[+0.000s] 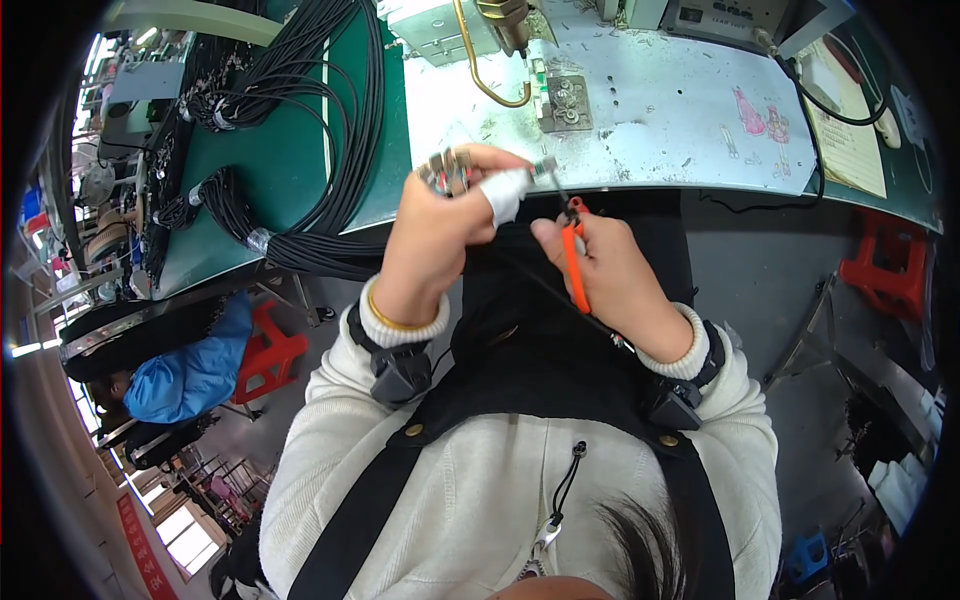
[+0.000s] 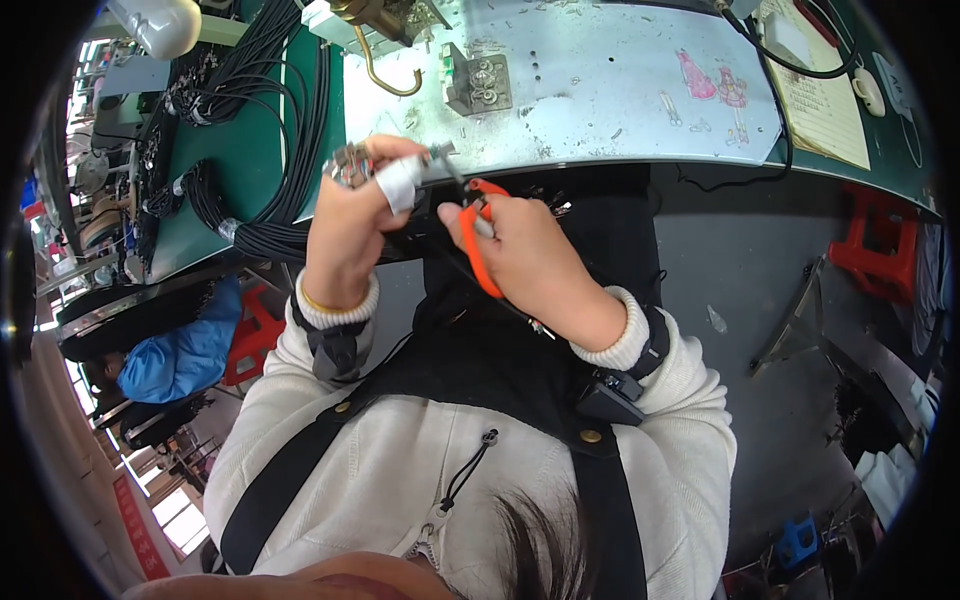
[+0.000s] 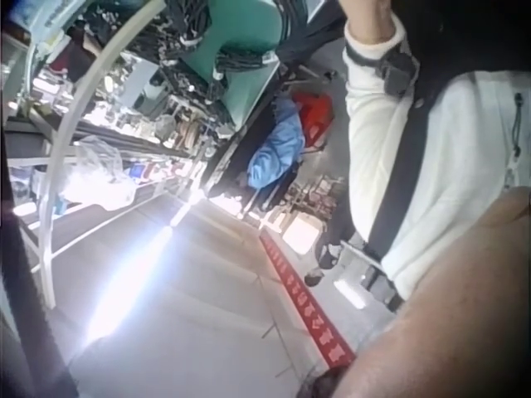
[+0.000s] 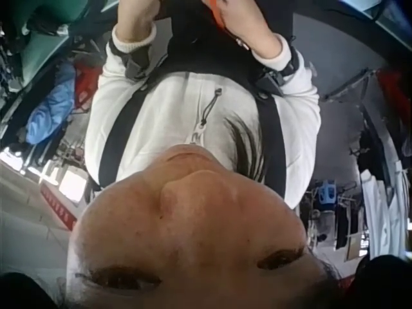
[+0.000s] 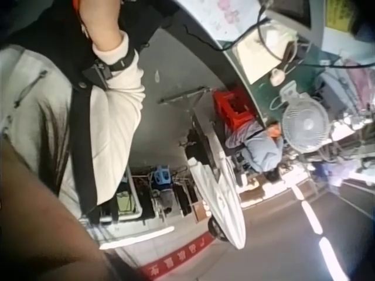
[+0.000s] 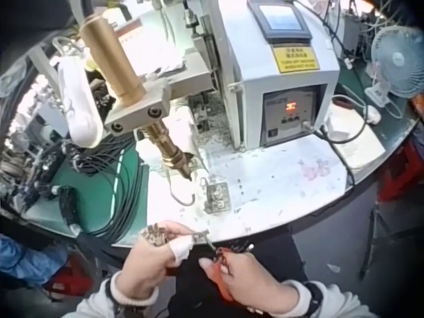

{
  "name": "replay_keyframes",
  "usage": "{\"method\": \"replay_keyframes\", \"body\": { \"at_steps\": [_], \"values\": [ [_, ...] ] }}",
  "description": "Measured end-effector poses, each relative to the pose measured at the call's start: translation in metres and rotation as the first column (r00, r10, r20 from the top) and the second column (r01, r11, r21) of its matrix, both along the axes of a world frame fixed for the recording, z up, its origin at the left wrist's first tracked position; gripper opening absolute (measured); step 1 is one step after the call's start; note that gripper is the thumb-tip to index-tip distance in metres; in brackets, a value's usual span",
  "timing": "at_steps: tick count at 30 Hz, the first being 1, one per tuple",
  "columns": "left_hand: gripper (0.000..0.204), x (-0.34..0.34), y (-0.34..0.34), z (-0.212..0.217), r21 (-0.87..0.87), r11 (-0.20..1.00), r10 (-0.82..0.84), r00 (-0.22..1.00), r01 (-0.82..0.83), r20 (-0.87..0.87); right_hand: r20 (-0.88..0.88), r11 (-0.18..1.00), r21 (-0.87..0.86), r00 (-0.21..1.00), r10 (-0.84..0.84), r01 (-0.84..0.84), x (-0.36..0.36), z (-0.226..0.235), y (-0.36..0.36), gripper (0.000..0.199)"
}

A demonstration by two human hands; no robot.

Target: The person trims the ends of wires with shears, places the wire ends into a machine, and presses a foot pedal. After the machine cycles, the person removes the wires and repeats the process.

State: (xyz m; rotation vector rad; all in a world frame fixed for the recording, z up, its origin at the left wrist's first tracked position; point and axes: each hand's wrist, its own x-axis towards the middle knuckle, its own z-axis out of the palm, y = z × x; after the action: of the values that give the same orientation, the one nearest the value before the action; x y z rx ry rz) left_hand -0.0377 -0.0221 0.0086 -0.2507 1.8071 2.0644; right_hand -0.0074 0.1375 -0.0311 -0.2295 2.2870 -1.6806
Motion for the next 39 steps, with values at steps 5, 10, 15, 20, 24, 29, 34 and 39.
{"method": "replay_keyframes", "body": {
  "at_steps": [5, 10, 15, 20, 24, 29, 34, 39],
  "values": [
    [0.014, -0.046, -0.001, -0.019, 0.262, 0.965, 0.004, 0.999, -0.014, 0.037, 0.138, 0.917, -0.289, 0.96, -0.245, 0.275, -0.022, 0.007, 0.005, 0.023],
    [0.018, -0.062, -0.001, -0.025, 0.288, 0.958, -0.008, 0.999, -0.002, 0.034, 0.05, 0.891, -0.3, 0.938, -0.342, 0.341, -0.068, 0.017, 0.002, 0.022],
    [0.022, -0.069, -0.004, -0.021, 0.242, 0.968, -0.074, 0.997, 0.064, 0.035, 0.158, 0.914, -0.366, 0.979, -0.126, 0.177, -0.092, 0.01, 0.003, 0.022],
    [0.025, -0.074, -0.009, -0.023, 0.283, 0.954, -0.12, 0.991, 0.098, 0.062, 0.133, 0.904, -0.378, 0.978, -0.159, 0.199, -0.091, 0.008, 0.0, 0.021],
    [0.014, -0.074, -0.008, -0.02, 0.301, 0.951, -0.098, 0.99, 0.065, 0.097, 0.125, 0.893, -0.4, 0.978, -0.168, 0.205, -0.091, 0.004, 0.0, 0.019],
    [0.009, -0.071, -0.006, -0.02, 0.275, 0.96, -0.069, 0.995, 0.047, 0.072, 0.111, 0.888, -0.413, 0.979, -0.172, 0.203, -0.091, 0.0, 0.0, 0.017],
    [0.008, -0.069, -0.005, -0.02, 0.247, 0.969, -0.031, 0.998, 0.019, 0.046, 0.156, 0.88, -0.417, 0.972, -0.178, 0.228, -0.09, 0.001, -0.001, 0.016],
    [0.012, -0.069, -0.003, -0.018, 0.198, 0.979, -0.051, 0.998, 0.043, 0.038, 0.143, 0.897, -0.383, 0.974, -0.178, 0.221, -0.088, 0.004, 0.0, 0.016]
  ]
}}
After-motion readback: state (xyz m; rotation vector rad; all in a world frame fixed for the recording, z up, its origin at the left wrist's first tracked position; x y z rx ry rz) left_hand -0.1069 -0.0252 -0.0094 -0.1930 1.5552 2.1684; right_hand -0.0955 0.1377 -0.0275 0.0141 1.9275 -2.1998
